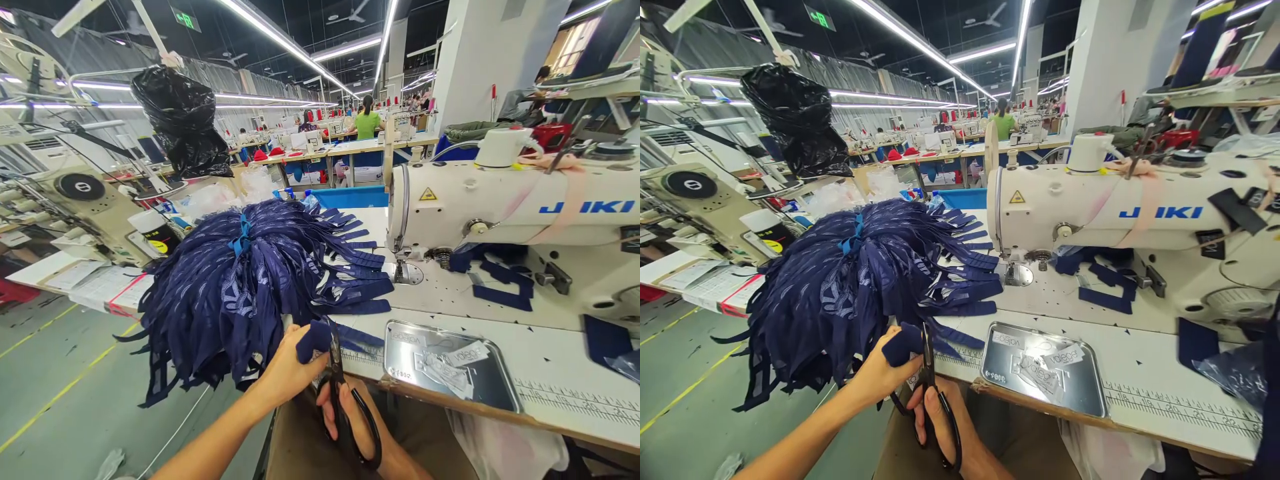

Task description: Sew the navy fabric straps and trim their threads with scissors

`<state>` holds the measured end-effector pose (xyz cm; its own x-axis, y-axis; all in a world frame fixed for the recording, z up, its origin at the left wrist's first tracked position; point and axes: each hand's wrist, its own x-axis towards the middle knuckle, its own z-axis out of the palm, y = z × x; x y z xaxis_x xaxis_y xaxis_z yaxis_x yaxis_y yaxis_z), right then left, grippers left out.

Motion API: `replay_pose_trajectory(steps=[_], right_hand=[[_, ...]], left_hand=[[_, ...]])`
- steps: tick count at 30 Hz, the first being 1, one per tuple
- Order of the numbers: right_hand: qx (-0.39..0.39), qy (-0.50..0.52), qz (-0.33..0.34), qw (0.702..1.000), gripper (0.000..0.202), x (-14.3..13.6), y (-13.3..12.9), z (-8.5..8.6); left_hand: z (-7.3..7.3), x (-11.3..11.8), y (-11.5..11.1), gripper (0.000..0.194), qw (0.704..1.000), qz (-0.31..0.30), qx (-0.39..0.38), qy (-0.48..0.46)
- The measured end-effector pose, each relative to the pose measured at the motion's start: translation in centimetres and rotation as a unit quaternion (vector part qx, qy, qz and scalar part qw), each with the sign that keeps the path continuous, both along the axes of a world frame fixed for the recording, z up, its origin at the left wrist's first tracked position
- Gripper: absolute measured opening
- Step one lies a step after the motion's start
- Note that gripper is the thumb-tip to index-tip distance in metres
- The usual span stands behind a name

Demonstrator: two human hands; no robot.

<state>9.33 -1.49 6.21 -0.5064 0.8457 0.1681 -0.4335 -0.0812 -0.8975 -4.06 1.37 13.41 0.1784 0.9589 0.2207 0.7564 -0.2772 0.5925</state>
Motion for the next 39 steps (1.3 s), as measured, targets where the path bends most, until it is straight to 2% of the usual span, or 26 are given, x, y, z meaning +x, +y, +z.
replay_pose_trajectory(steps=[3,6,9,11,15,19,21,24,26,28,39], right_hand=[[-0.001,-0.015,-0.022,1.0,0.057,0.2,-0.8,-0.5],[-0.022,-0.024,-0.026,0.999,0.055,0.4,-2.1,-1.9],[-0.08,0.021,-0.011,0.996,0.053,0.1,-2.9,-2.9],[-0.123,0.06,0.016,0.99,0.054,-0.4,-2.7,-2.8],[-0.183,0.122,0.053,0.974,0.059,-1.4,-1.4,-1.5],[-0.193,0.127,0.008,0.973,0.055,-1.5,-0.8,-0.8],[-0.18,0.118,-0.01,0.977,0.055,-1.4,-1.0,-1.1],[-0.179,0.109,-0.031,0.977,0.055,-1.2,-1.9,-1.9],[-0.187,0.103,-0.05,0.976,0.053,-1.1,-2.4,-2.1],[-0.193,0.094,-0.065,0.974,0.052,-1.1,-2.8,-2.1],[-0.19,0.068,-0.067,0.977,0.049,-1.3,-3.2,-1.7]], left_hand=[[0.0,0.3,0.2,0.007,0.994,0.074,-0.038,-0.071],[0.7,0.3,0.0,0.018,0.959,0.178,-0.098,-0.196],[1.6,0.1,-0.2,0.028,0.936,0.226,-0.116,-0.245],[2.0,-0.1,-0.5,0.03,0.933,0.231,-0.121,-0.25],[2.4,-0.2,-1.0,0.031,0.931,0.222,-0.118,-0.263],[2.8,-0.3,-1.6,0.03,0.932,0.207,-0.123,-0.273],[2.8,-0.3,-1.9,0.032,0.922,0.231,-0.11,-0.291],[2.3,-0.4,-1.9,0.039,0.881,0.285,-0.087,-0.367],[1.8,-0.5,-1.9,0.044,0.853,0.296,-0.077,-0.423],[1.4,-0.6,-1.8,0.047,0.839,0.294,-0.072,-0.452],[0.9,-0.8,-2.5,0.042,0.833,0.311,-0.041,-0.455]])
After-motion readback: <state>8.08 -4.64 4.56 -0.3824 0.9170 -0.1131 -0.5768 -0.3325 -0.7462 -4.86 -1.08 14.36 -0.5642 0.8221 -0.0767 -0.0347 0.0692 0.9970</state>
